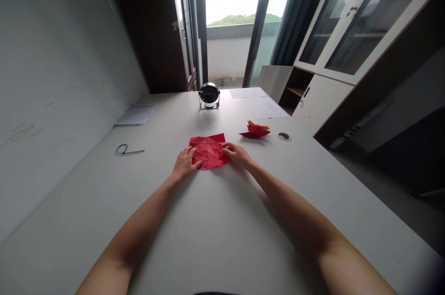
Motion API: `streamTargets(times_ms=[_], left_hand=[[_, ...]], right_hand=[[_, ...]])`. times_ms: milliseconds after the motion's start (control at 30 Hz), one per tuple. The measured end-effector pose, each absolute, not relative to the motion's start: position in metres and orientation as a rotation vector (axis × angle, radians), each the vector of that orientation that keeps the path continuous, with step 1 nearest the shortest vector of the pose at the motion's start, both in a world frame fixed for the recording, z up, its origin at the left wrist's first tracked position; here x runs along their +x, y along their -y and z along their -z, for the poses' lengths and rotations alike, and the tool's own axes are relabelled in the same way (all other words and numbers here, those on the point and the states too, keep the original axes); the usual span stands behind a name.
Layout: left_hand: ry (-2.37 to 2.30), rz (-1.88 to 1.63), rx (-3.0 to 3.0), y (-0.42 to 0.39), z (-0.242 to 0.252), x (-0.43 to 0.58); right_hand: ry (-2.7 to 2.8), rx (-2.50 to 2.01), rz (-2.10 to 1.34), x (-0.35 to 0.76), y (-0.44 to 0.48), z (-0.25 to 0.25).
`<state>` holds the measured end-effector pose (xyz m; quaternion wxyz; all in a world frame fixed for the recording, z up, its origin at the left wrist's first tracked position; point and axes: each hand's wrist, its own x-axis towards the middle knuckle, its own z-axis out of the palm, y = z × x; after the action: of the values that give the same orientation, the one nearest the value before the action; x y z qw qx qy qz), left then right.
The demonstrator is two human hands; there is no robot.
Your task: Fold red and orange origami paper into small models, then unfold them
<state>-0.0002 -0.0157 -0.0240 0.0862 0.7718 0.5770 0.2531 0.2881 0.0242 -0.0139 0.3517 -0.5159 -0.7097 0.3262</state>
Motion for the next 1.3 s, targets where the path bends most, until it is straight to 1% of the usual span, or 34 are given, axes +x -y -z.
streamTargets(times_ms=[200,333,500,600,700,800,933,1100,1300], left_hand=[[-1.618,-0.830,2.272,0.017,0.020,0.002],[-1.509,-0.976,2.187,0.017,0.013,0.000],[-1.302,-1.227,1.786,0.015,0.011,0.001],[-1.140,-1.306,1.490,0.013,0.012,0.004],[-1.065,-1.373,1.357,0.011,0.013,0.005],[-1.084,-1.419,1.393,0.008,0.015,0.003],[-1.202,-1.424,1.601,0.008,0.014,0.000],[-1.361,-1.304,1.819,0.010,0.011,-0.002],[-1.443,-1.222,1.870,0.011,0.008,-0.004]], right_hand=[[1.664,-1.160,-1.006,0.279,-0.027,0.025],[1.551,-1.003,-1.115,0.277,-0.028,0.028],[1.402,-0.940,-1.185,0.276,-0.026,0.026],[1.358,-0.914,-1.210,0.275,-0.025,0.026],[1.319,-0.896,-1.215,0.275,-0.024,0.025],[1.299,-0.862,-1.229,0.274,-0.022,0.022],[1.310,-0.793,-1.231,0.273,-0.020,0.018],[1.252,-0.844,-1.233,0.275,-0.019,0.016],[1.285,-0.905,-1.218,0.274,-0.016,0.012]])
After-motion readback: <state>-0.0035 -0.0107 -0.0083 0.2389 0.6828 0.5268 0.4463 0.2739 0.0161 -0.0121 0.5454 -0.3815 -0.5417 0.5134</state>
